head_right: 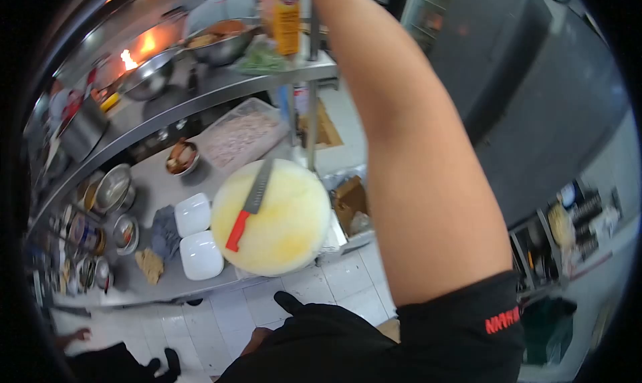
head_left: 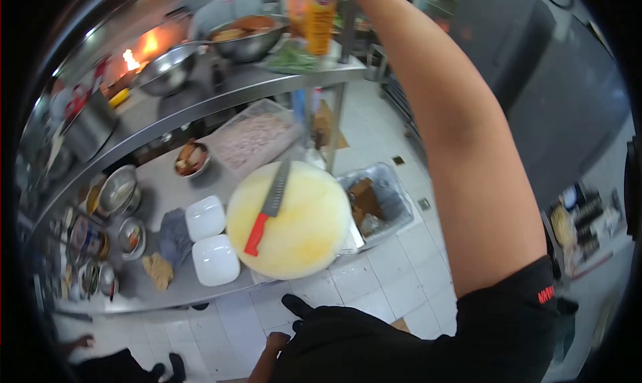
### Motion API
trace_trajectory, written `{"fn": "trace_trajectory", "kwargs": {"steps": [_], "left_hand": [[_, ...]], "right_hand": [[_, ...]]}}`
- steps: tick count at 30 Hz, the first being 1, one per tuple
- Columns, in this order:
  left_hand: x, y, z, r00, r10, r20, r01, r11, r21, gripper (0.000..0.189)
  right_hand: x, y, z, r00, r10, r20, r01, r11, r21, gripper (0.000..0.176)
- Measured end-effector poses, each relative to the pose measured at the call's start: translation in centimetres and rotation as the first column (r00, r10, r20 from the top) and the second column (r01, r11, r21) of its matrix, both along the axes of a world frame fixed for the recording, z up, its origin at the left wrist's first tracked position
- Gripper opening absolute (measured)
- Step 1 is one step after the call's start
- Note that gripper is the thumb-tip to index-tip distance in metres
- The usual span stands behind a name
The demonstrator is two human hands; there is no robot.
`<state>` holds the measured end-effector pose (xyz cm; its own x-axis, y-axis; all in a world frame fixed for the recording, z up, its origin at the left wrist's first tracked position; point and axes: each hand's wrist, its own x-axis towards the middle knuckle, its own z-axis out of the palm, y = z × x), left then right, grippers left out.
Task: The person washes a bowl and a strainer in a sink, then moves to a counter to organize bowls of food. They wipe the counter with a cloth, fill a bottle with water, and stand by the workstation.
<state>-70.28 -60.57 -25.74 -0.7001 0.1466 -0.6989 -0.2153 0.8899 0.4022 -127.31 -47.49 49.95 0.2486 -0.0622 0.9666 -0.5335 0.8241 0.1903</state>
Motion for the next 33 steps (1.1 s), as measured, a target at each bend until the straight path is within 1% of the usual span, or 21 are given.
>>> {"fn": "trace_trajectory", "kwargs": {"steps": [1, 2, 3, 4, 5, 7, 8, 9, 11, 13, 14, 16, 17, 18, 20, 23, 25, 27, 28, 31, 33], "left_hand": [[-0.3, 0.2, 0.5, 1.0, 0.003, 0.017, -0.002, 0.998, -0.06, 0.032], [-0.5, 0.1, 0.2, 0.999, 0.004, 0.037, 0.001, 0.993, -0.119, 0.033], [-0.6, -0.1, 0.1, 0.998, 0.004, 0.06, 0.007, 0.984, -0.18, 0.034], [-0.9, -0.1, 1.4, 0.949, 0.28, 0.144, -0.247, 0.945, -0.213, 0.038], [-0.5, -0.3, 1.6, 0.945, 0.294, 0.143, -0.257, 0.939, -0.23, 0.039], [1.1, -1.1, 1.0, 0.939, 0.313, 0.141, -0.269, 0.926, -0.265, 0.043], [1.9, -1.3, 0.9, 0.902, 0.383, 0.197, -0.323, 0.904, -0.279, 0.048], [3.4, -1.6, -0.5, 0.922, 0.335, 0.194, -0.273, 0.918, -0.288, 0.057], [5.7, -1.1, 1.2, 0.827, 0.525, 0.2, -0.462, 0.838, -0.291, 0.062], [7.4, -0.4, 2.4, 0.766, 0.58, 0.276, -0.505, 0.81, -0.299, 0.06], [8.7, 0.2, 2.7, 0.696, 0.674, 0.248, -0.608, 0.737, -0.297, 0.053], [10.5, 1.0, 3.1, 0.652, 0.732, 0.196, -0.681, 0.679, -0.274, 0.05], [11.7, 1.7, 2.3, 0.63, 0.758, 0.169, -0.714, 0.65, -0.26, 0.049], [12.8, 1.8, 0.0, 0.662, 0.725, 0.191, -0.685, 0.688, -0.238, 0.049], [14.2, 3.7, 0.0, 0.518, 0.854, 0.058, -0.837, 0.519, -0.175, 0.06], [14.7, 3.4, -1.5, 0.538, 0.812, 0.224, -0.81, 0.572, -0.127, 0.083], [13.5, 3.2, -0.4, 0.68, 0.678, 0.279, -0.679, 0.726, -0.108, 0.081], [13.6, 3.3, -1.6, 0.599, 0.764, 0.24, -0.777, 0.627, -0.061, 0.079], [12.9, 3.2, -1.2, 0.553, 0.805, 0.217, -0.819, 0.572, -0.035, 0.078], [10.9, 2.4, -0.7, 0.55, 0.825, 0.131, -0.828, 0.559, -0.043, 0.072], [9.6, 1.6, -1.7, 0.652, 0.753, 0.088, -0.752, 0.657, -0.049, 0.069]], "right_hand": [[0.7, -0.1, -0.1, 1.0, -0.019, 0.022, 0.019, 1.0, -0.005, 0.035], [1.0, -0.2, 0.0, 1.0, 0.021, -0.022, -0.021, 1.0, -0.016, 0.036], [1.2, 0.0, -0.1, 0.999, 0.037, -0.01, -0.037, 0.999, 0.011, 0.038], [1.8, -0.1, -0.1, 1.0, 0.022, 0.013, -0.022, 1.0, 0.002, 0.04], [1.7, -0.2, 0.0, 0.998, 0.065, -0.016, -0.065, 0.998, 0.001, 0.041], [2.3, -0.3, 0.0, 0.998, 0.053, 0.028, -0.053, 0.999, -0.015, 0.043], [2.7, -0.1, 0.0, 0.998, 0.043, 0.047, -0.042, 0.999, -0.006, 0.044], [3.2, -0.3, 0.0, 0.993, 0.001, 0.116, 0.001, 1.0, -0.017, 0.045], [-0.6, 0.0, 0.4, 0.983, -0.175, 0.049, 0.175, 0.985, 0.007, 0.049], [0.0, -0.2, 0.5, 0.992, -0.128, 0.001, 0.128, 0.992, -0.005, 0.047], [0.4, -0.2, 0.3, 0.994, -0.107, -0.018, 0.107, 0.994, -0.008, 0.046], [0.5, -0.2, 0.2, 0.993, -0.114, -0.013, 0.113, 0.993, -0.011, 0.047], [0.6, -0.2, 0.2, 0.993, -0.119, -0.013, 0.119, 0.993, -0.013, 0.047], [0.7, -0.2, 0.2, 0.992, -0.122, 0.005, 0.123, 0.992, -0.017, 0.047], [-0.3, 0.1, 0.3, 0.994, -0.104, -0.023, 0.103, 0.995, -0.014, 0.047], [-0.7, 0.0, 0.3, 0.994, -0.103, -0.034, 0.102, 0.995, -0.017, 0.047], [0.0, -0.1, 0.1, 0.994, -0.1, -0.045, 0.1, 0.995, -0.014, 0.047], [0.3, -0.1, 0.0, 0.994, -0.104, -0.027, 0.104, 0.994, -0.017, 0.046], [0.3, 0.0, 0.0, 0.994, -0.105, -0.021, 0.105, 0.994, -0.023, 0.046], [-0.6, 0.1, 0.2, 0.996, -0.088, -0.012, 0.088, 0.996, -0.01, 0.044], [-0.7, 0.1, 0.2, 0.996, -0.089, -0.021, 0.088, 0.996, -0.021, 0.043]]}}
